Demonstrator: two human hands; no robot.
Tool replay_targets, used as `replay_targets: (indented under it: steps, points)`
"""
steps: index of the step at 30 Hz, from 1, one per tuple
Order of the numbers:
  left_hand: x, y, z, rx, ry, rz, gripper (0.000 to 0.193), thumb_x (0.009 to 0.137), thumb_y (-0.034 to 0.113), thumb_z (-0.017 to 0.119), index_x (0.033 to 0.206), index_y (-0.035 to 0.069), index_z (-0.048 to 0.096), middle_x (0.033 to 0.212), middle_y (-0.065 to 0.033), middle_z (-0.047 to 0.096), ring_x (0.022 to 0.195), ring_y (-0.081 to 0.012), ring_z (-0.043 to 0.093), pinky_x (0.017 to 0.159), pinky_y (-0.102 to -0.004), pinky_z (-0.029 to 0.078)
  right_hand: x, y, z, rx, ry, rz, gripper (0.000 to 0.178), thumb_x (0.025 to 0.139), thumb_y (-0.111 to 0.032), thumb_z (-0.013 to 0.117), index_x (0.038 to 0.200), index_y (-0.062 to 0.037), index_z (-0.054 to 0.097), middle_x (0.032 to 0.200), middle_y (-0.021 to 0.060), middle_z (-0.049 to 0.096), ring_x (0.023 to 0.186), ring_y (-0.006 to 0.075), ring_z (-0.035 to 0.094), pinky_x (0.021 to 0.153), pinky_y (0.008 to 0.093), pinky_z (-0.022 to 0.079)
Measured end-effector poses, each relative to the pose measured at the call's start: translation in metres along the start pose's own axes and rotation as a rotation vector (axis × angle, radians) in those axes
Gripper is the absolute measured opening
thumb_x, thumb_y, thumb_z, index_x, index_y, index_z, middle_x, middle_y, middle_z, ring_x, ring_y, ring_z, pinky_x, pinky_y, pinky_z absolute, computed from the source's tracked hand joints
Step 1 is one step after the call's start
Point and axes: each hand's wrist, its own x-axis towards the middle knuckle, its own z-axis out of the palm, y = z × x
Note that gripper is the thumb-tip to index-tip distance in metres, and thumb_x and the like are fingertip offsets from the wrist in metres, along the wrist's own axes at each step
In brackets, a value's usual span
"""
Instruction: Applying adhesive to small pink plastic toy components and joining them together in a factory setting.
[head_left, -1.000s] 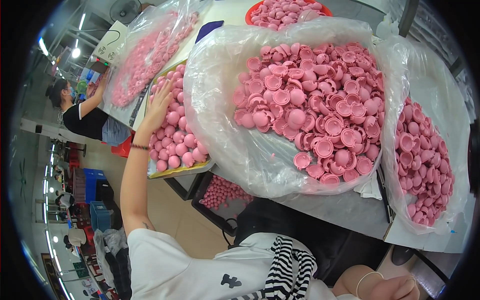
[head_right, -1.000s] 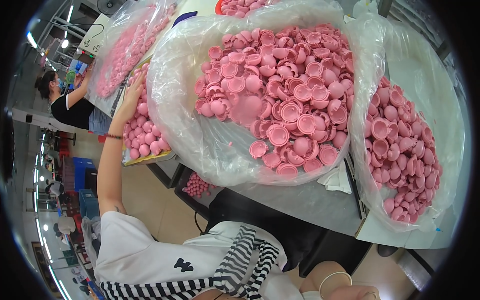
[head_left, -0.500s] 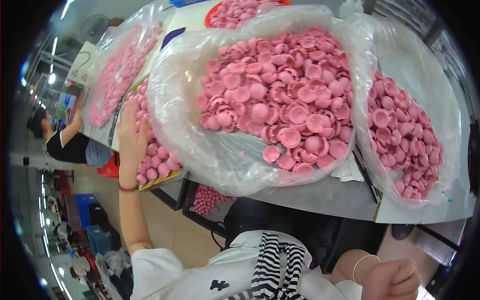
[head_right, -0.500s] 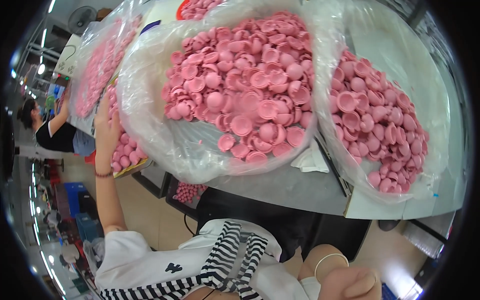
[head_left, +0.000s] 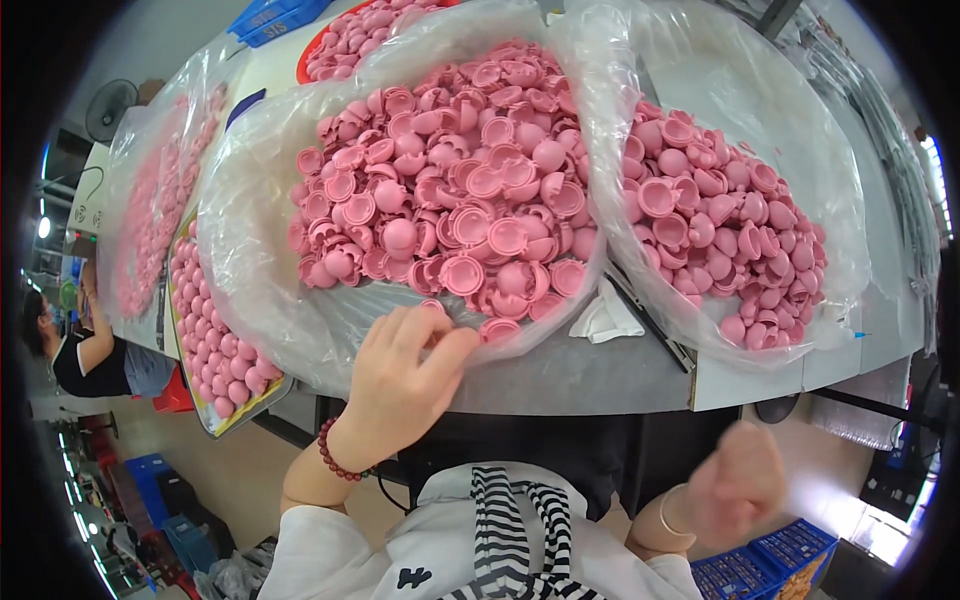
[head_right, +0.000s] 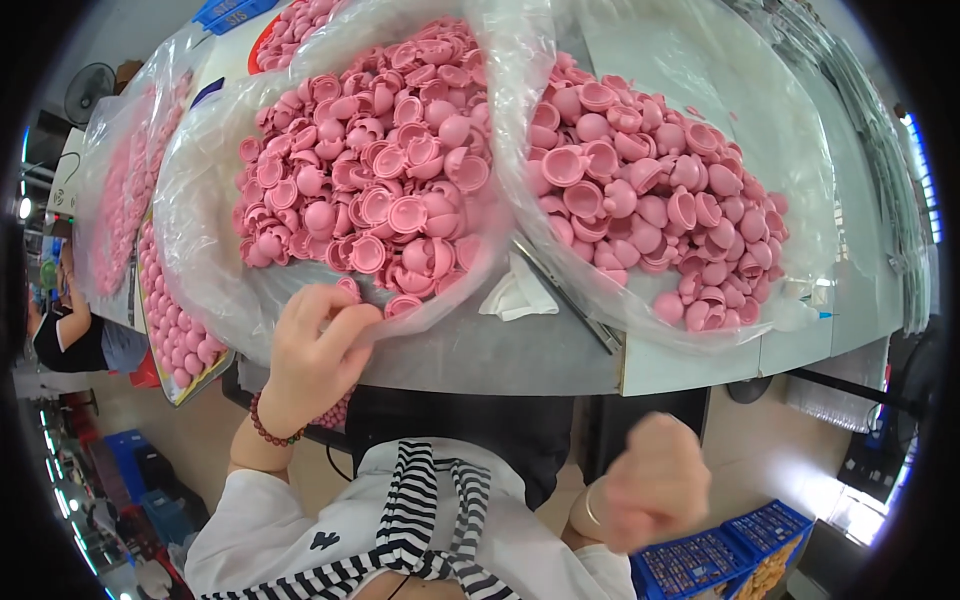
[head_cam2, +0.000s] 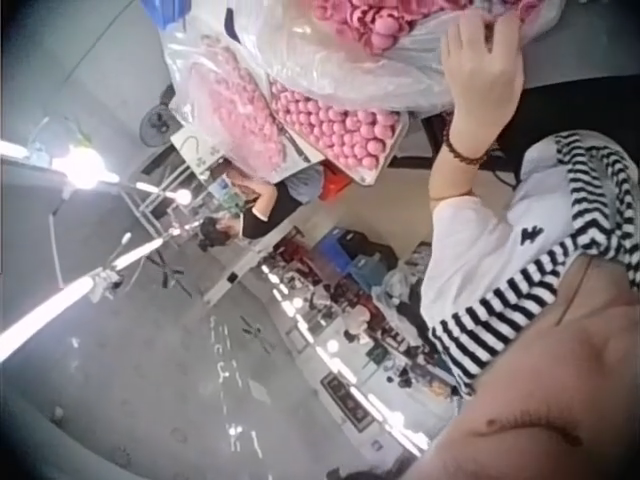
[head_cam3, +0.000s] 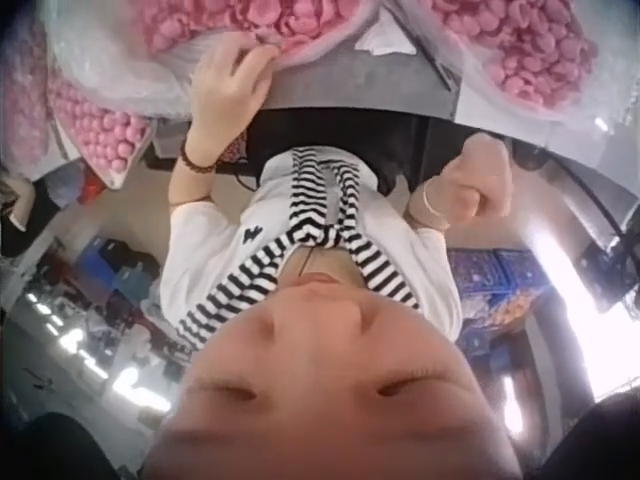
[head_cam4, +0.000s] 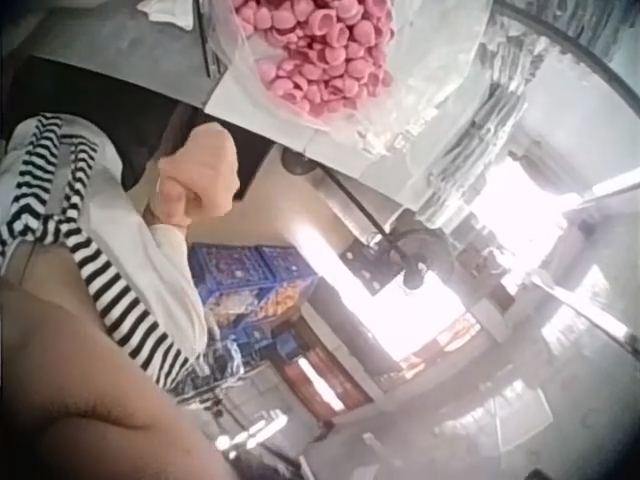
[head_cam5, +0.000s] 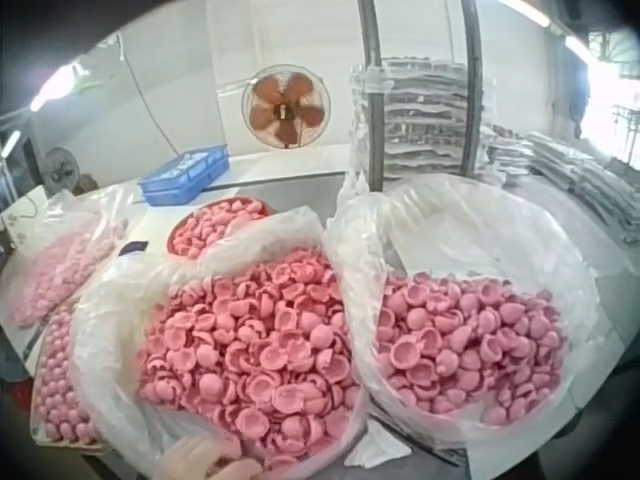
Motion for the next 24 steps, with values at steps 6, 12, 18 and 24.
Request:
replay_targets:
  steps: [6,12,18,24]
  points:
    - [0.022,-0.005,-0.014,0.004,0.080,-0.042,0.021,0.055,-0.004,0.059,0.071,0.008,0.055,0.072,-0.0042,0.045,0.062,-0.0213,0.048,0.055,-0.0316,0.040,0.025,0.030,0.073,-0.555,-0.730,0.150,0.038,0.064,-0.006,0.064,0.101,-0.0059,0.055,0.066,0.0033,0.052,0.059,0.0193,0.051,0.050,0.0286,0.041]
    - [0.037,-0.014,-0.037,0.003,0.158,-0.079,0.022,0.054,-0.005,0.056,0.073,0.005,0.055,0.071,-0.0089,0.049,0.066,-0.0264,0.052,0.057,-0.0331,0.042,0.050,0.050,0.114,-0.572,-0.569,0.123,0.021,0.067,-0.002,0.061,0.087,-0.0039,0.055,0.070,0.0094,0.055,0.063,0.0255,0.053,0.055,0.0328,0.042]
    - [0.034,-0.014,-0.045,0.170,0.472,-0.083,0.029,0.053,-0.011,0.053,0.075,0.006,0.058,0.071,-0.0083,0.048,0.061,-0.0238,0.050,0.051,-0.0311,0.040,0.061,0.051,0.124,-0.292,-0.462,0.031,0.018,0.067,0.001,0.060,0.084,-0.0038,0.057,0.073,0.0089,0.058,0.067,0.0244,0.055,0.059,0.0296,0.044]
    - [-0.012,-0.005,0.000,0.134,0.197,0.129,0.021,0.058,0.005,0.064,0.078,0.007,0.060,0.073,-0.0031,0.049,0.061,-0.0190,0.049,0.051,-0.0296,0.039,0.025,0.042,0.088,-0.505,-0.694,0.102,0.014,0.066,-0.005,0.061,0.078,-0.0074,0.056,0.075,0.0052,0.056,0.077,0.0222,0.052,0.065,0.0316,0.039]
